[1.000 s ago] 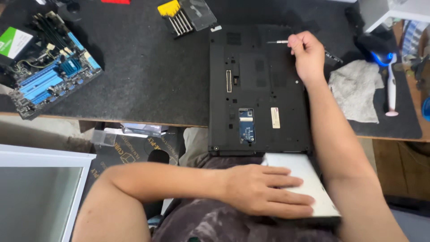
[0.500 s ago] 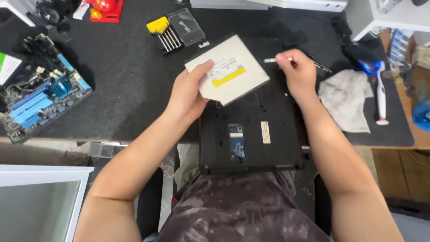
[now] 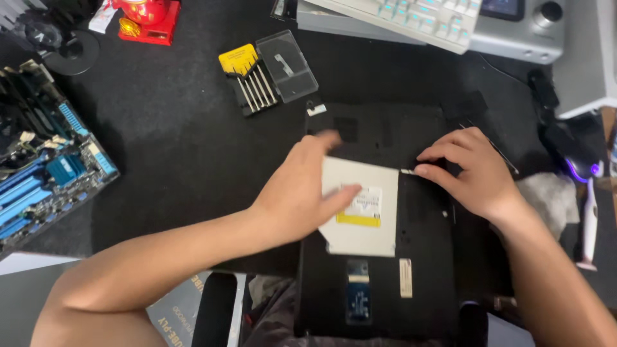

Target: The person removes a small cover from the bottom of a laptop, then uses a screwdriver to remove several screws. They lift out a hard drive and place it on the desk, then remove a small metal bracket from the laptop chassis.

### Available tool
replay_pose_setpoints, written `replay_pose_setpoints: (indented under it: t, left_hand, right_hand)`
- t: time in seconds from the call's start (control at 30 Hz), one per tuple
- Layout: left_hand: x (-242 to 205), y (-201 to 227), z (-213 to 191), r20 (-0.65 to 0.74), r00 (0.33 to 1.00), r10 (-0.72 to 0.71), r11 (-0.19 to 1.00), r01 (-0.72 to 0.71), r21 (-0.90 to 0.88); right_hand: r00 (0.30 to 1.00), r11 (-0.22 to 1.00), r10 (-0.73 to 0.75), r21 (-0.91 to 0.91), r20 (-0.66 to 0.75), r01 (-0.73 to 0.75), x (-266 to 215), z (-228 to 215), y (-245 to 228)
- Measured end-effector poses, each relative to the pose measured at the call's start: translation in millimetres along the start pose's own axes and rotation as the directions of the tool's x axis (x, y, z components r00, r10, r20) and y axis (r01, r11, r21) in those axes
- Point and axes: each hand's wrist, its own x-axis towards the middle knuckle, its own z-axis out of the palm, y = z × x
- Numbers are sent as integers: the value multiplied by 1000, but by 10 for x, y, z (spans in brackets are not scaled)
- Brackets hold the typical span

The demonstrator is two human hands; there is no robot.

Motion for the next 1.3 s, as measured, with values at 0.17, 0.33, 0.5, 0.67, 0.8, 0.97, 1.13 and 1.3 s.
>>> replay_pose_setpoints:
  t: [0.17, 0.33, 0.5, 0.67, 0.8, 0.97, 1.13, 1.3]
  left_hand:
    - [648, -552, -574, -261, 830, 492, 854, -403, 329]
    - [1214, -1424, -1186, -171, 971, 169, 850, -56, 524]
    - [1217, -1329, -1135, -104, 973, 208, 862, -132, 489]
    - [1224, -1314, -1059, -139, 960, 242, 861, -146, 488]
    - [1151, -1272, -1041, -207, 887, 412, 781, -227, 581]
    - [1095, -1195, -1059, -207, 844, 495, 728, -273, 629]
    - [1084, -1211, -1080, -195, 839, 508, 731, -300, 613]
    - [1101, -1327, -1132, -145, 881, 451, 771, -302, 561]
  right_hand:
    - [997, 1000, -30, 3, 72, 30, 372, 11, 15]
    - [999, 1000, -29, 9, -38, 29, 548, 239, -26]
    - [998, 998, 63, 18, -31, -62, 492, 214, 19]
    - [998, 999, 38, 31, -47, -36, 466, 210, 39]
    - [999, 1000, 4, 21, -53, -3, 426, 206, 87]
    - [997, 999, -37, 29, -65, 39, 402, 206, 127]
    - [997, 998, -60, 15, -43, 61, 392, 189, 120]
    - [998, 997, -61, 36, -22, 61, 410, 28, 38]
